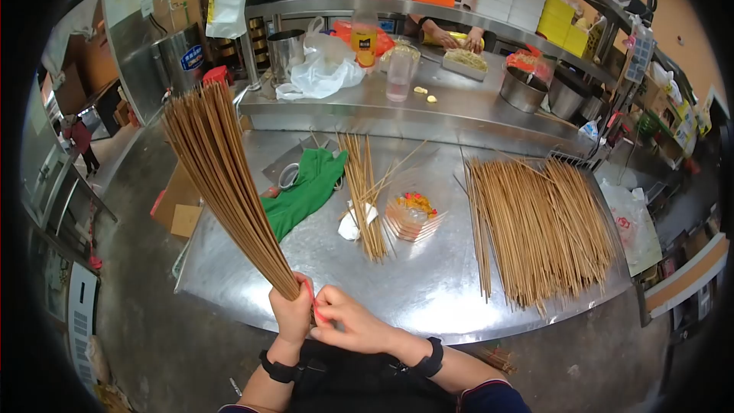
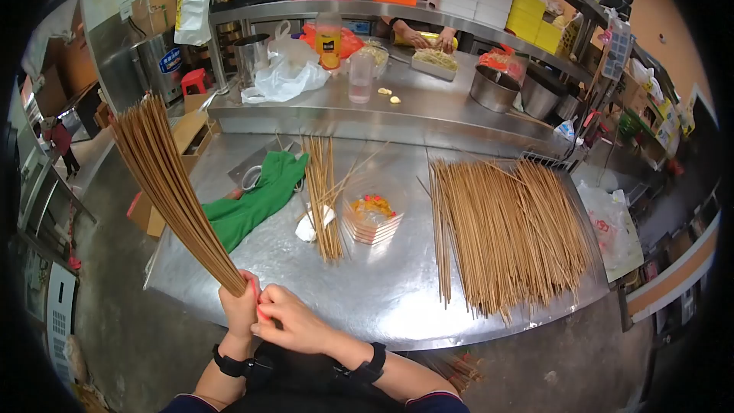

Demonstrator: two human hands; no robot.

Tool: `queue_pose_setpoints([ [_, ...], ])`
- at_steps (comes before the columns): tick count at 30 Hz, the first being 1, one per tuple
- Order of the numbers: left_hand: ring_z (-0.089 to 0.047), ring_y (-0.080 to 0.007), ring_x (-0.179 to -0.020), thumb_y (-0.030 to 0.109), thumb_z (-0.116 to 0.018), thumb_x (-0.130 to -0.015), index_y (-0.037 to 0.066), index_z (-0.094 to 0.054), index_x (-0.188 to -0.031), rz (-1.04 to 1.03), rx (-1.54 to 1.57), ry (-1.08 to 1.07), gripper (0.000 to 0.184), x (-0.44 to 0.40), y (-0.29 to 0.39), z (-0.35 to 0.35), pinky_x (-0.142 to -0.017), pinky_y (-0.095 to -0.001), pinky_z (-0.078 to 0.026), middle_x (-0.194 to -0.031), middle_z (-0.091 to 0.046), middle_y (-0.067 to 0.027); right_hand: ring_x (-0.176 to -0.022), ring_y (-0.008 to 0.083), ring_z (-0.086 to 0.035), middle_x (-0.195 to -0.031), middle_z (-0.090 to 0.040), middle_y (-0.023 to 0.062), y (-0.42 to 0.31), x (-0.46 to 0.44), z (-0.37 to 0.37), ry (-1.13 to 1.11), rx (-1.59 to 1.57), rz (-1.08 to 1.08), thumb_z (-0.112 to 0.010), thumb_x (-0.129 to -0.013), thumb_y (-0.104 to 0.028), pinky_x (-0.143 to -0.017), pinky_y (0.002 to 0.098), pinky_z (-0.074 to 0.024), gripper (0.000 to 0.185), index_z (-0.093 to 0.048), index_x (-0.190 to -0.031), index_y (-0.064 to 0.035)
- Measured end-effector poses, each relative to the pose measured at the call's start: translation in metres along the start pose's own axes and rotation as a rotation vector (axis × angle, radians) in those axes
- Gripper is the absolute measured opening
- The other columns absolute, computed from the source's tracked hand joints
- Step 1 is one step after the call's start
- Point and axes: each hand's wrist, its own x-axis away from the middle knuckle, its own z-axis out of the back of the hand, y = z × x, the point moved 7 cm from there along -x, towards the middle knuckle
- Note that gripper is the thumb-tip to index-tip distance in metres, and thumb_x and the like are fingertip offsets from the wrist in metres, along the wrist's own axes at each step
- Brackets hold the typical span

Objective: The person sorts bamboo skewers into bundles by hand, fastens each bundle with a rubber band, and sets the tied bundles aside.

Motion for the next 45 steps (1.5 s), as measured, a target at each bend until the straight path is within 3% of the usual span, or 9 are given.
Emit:
queue_pose_setpoints([
  [2,-0.044,-0.0063,-0.05,0.006,-0.054,-0.078,0.002,-0.052,-0.073,0.083,0.099,-0.035,0.007,-0.002,-0.002,0.002,-0.045,-0.0208,-0.036,-0.06,-0.049,0.0005,-0.081,0.0257,-0.04,-0.085,-0.042,0.0087,-0.027,0.001,0.0,0.066,0.364,0.225,-0.062,-0.076,-0.02,-0.075,0.0314,-0.0327,0.022,-0.048,-0.068,-0.0048],
  [9,-0.041,-0.0075,-0.044,0.011,-0.056,-0.079,0.004,-0.052,-0.077,0.284,0.367,-0.071,0.008,0.004,-0.022,-0.004,-0.041,-0.0207,-0.035,-0.056,-0.045,0.0015,-0.083,0.0236,-0.049,-0.084,-0.049,0.009,-0.035,-0.004,0.009,0.125,0.142,0.188,-0.061,-0.067,-0.01,-0.075,0.0318,-0.0395,0.014,-0.05,-0.062,-0.0035],
  [17,-0.045,-0.0094,-0.048,0.017,-0.059,-0.082,0.005,-0.05,-0.08,0.299,0.492,-0.314,0.015,0.017,0.007,-0.019,-0.043,-0.0234,-0.038,-0.061,-0.049,-0.0024,-0.077,0.0138,-0.056,-0.081,-0.057,0.0089,-0.038,-0.022,0.003,-0.054,-0.174,0.013,-0.046,-0.074,0.004,-0.069,0.0239,-0.0455,0.037,-0.059,-0.109,0.003],
  [19,-0.044,-0.009,-0.05,0.019,-0.059,-0.084,0.007,-0.048,-0.083,0.487,0.788,-0.551,0.016,0.027,0.012,-0.036,-0.044,-0.0241,-0.038,-0.061,-0.046,-0.0006,-0.094,0.0172,-0.058,-0.101,-0.059,0.0087,-0.018,-0.019,0.026,0.064,-0.474,-0.343,-0.056,-0.08,-0.003,-0.08,0.0314,-0.0461,0.047,-0.045,-0.126,-0.0012],
  [22,-0.039,-0.0081,-0.049,0.02,-0.056,-0.087,0.011,-0.045,-0.086,0.447,0.797,-0.36,0.014,0.002,0.022,-0.02,-0.044,-0.0238,-0.036,-0.059,-0.038,0.002,-0.115,0.0204,-0.048,-0.129,-0.044,0.0109,-0.007,-0.016,0.055,0.246,-0.477,-0.094,-0.062,-0.08,-0.006,-0.092,0.0349,-0.0416,0.063,-0.031,-0.135,-0.0022],
  [27,-0.037,-0.0079,-0.049,0.02,-0.052,-0.09,0.013,-0.046,-0.085,0.245,0.864,-0.065,0.01,-0.025,0.024,0.003,-0.046,-0.0242,-0.036,-0.058,-0.035,0.0032,-0.125,0.0214,-0.036,-0.139,-0.032,0.0134,0.028,0.005,-0.015,0.007,-0.186,-0.168,-0.064,-0.078,-0.004,-0.098,0.0341,-0.0348,0.072,-0.023,-0.138,-0.0005],
  [31,-0.038,-0.0083,-0.051,0.021,-0.05,-0.091,0.014,-0.045,-0.084,0.22,0.896,0.007,0.012,-0.013,0.023,-0.01,-0.048,-0.0245,-0.038,-0.058,-0.036,0.0028,-0.12,0.0167,-0.04,-0.132,-0.038,0.0133,0.041,-0.004,-0.019,0.348,-0.569,-0.225,-0.063,-0.08,-0.005,-0.096,0.0299,-0.0361,0.066,-0.027,-0.134,0.0063],
  [40,-0.045,-0.0118,-0.052,0.025,-0.053,-0.089,0.01,-0.046,-0.077,0.739,0.989,-0.314,0.02,0.021,-0.012,-0.036,-0.048,-0.028,-0.042,-0.058,-0.044,0.0009,-0.127,0.0261,-0.033,-0.136,-0.035,0.019,0.015,-0.019,0.033,0.237,-0.465,0.021,-0.053,-0.075,0.001,-0.105,0.038,-0.0275,0.053,-0.04,-0.126,0.007],
  [45,-0.054,-0.0129,-0.058,0.023,-0.057,-0.086,0.008,-0.049,-0.083,0.571,0.642,-0.2,0.017,0.006,-0.027,-0.027,-0.053,-0.0285,-0.046,-0.06,-0.05,-0.0006,-0.126,0.0262,-0.036,-0.132,-0.04,0.021,-0.008,-0.014,0.015,0.133,-0.229,-0.006,-0.047,-0.072,0.001,-0.105,0.0372,-0.0268,0.051,-0.045,-0.122,0.0091],
])
